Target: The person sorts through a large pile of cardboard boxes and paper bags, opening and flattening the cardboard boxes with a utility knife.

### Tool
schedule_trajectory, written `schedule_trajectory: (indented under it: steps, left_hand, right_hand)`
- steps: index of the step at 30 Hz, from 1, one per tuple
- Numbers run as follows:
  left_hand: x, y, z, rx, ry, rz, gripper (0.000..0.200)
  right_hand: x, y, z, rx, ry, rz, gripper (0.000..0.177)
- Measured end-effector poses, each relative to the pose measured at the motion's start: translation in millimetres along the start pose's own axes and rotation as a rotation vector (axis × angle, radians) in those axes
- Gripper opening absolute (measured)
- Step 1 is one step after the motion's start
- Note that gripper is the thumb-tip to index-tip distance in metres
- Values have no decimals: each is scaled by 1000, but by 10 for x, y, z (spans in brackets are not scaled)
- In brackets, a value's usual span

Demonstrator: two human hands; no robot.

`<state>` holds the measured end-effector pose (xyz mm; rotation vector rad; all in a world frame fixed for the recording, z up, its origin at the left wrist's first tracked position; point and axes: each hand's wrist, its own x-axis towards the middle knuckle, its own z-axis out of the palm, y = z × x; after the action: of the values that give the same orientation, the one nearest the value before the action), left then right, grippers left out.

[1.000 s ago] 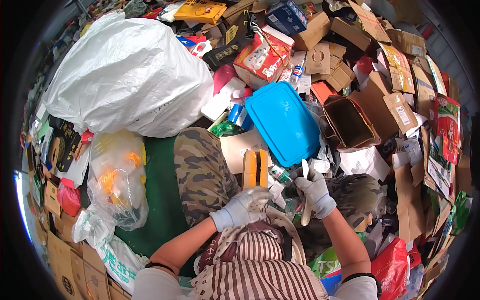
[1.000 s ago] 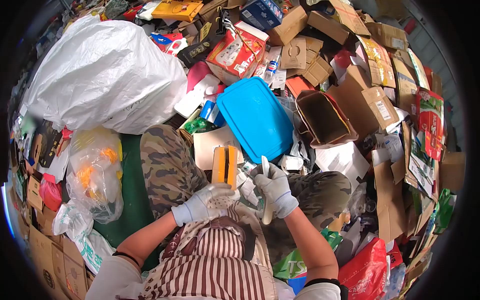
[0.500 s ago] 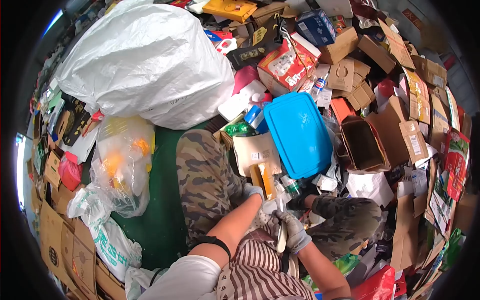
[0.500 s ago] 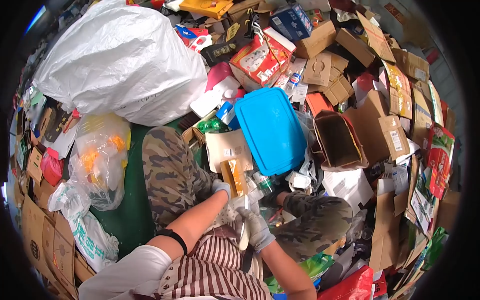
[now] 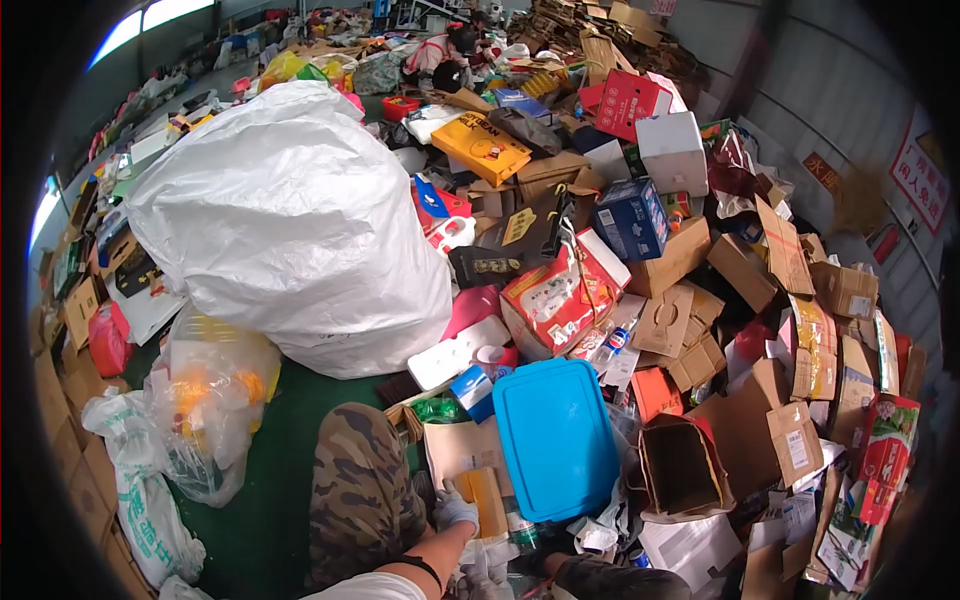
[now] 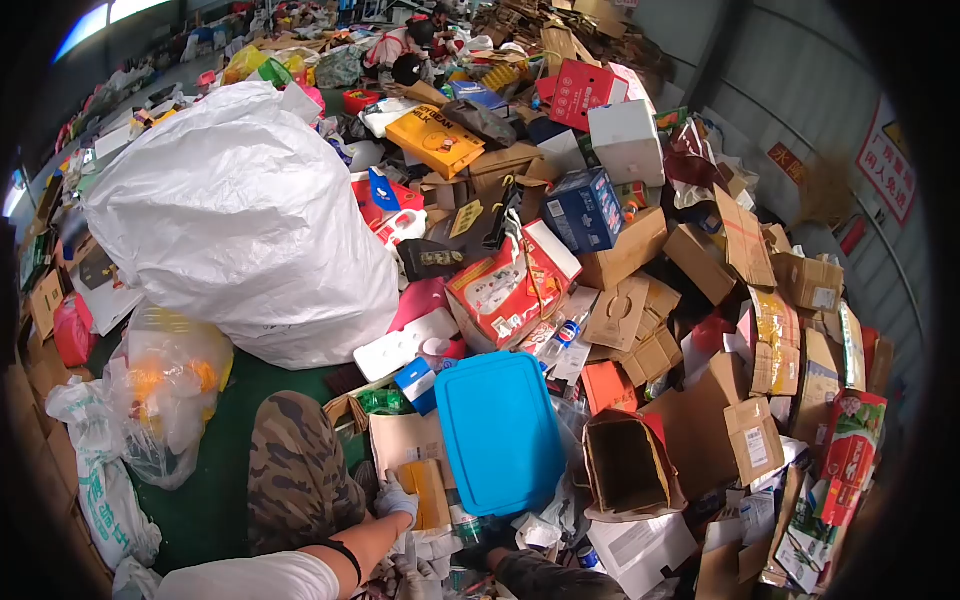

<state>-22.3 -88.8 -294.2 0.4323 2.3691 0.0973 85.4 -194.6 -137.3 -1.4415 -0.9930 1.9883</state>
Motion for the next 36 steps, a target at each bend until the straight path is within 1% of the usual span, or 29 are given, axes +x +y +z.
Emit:
schedule_trajectory:
  steps: [3,4,6,7,8,9,11,12,17,21,24,26,27,28,29,30,31,32,33,34,35,36]
  left_hand:
    - [25,74,68,-19,52,85,81]
    - [130,98,211,29,10,124,79]
    - [196,106,424,187,60,290,78]
    - [181,118,425,264,87,374,78]
    - [204,108,390,216,29,378,75]
    - [179,83,371,154,22,393,68]
    - [117,81,172,118,-33,422,67]
    - [49,112,76,112,-55,407,69]
    - [150,230,208,157,-93,317,73]
    - [269,249,198,123,-166,277,82]
    - [398,229,300,113,-72,180,78]
    - [465,161,194,-52,-63,79,63]
    - [493,88,139,-135,-62,29,59]
    - [552,57,172,-361,-95,-199,54]
    - [610,27,203,-584,-74,-436,61]
    - [508,94,46,-708,-59,-516,61]
    - [431,104,-49,-829,-39,-596,63]
    - [408,90,-2,-617,7,-178,44]
    - [384,76,44,-389,138,209,30]
    - [285,127,33,-459,232,362,31]
    - [211,167,-34,-434,315,549,34]
    - [40,227,-257,-356,356,662,37]
  right_hand:
    - [30,-78,19,-55,-19,-18,32]
    - [37,-93,15,-69,-23,-25,34]
    - [32,-98,19,-94,-30,-31,36]
    - [16,-79,18,-111,-35,-38,38]
    - [16,-66,13,-120,-38,-37,39]
    - [12,-54,2,-132,-40,-38,41]
    - [2,-42,-9,-148,-40,-40,43]
    - [-3,-44,-8,-155,-42,-43,45]
    - [-15,-52,28,-169,-41,-64,52]
    - [-13,-67,132,99,24,-53,55]
    - [-37,-137,212,128,22,-139,54]
    - [-18,-66,137,-83,28,-93,49]
    - [5,4,76,-190,34,-68,47]
    - [23,105,11,-143,21,97,37]
    - [113,343,-140,-76,30,169,32]
    - [231,634,-308,-4,36,239,28]
    - [200,571,-231,73,38,310,25]
    - [143,461,-240,160,9,372,26]
    - [8,195,-158,185,19,207,26]
    - [-92,-73,-109,126,17,211,30]
    - [-92,-121,-106,116,104,141,28]
    - [-84,-192,-123,141,167,73,28]
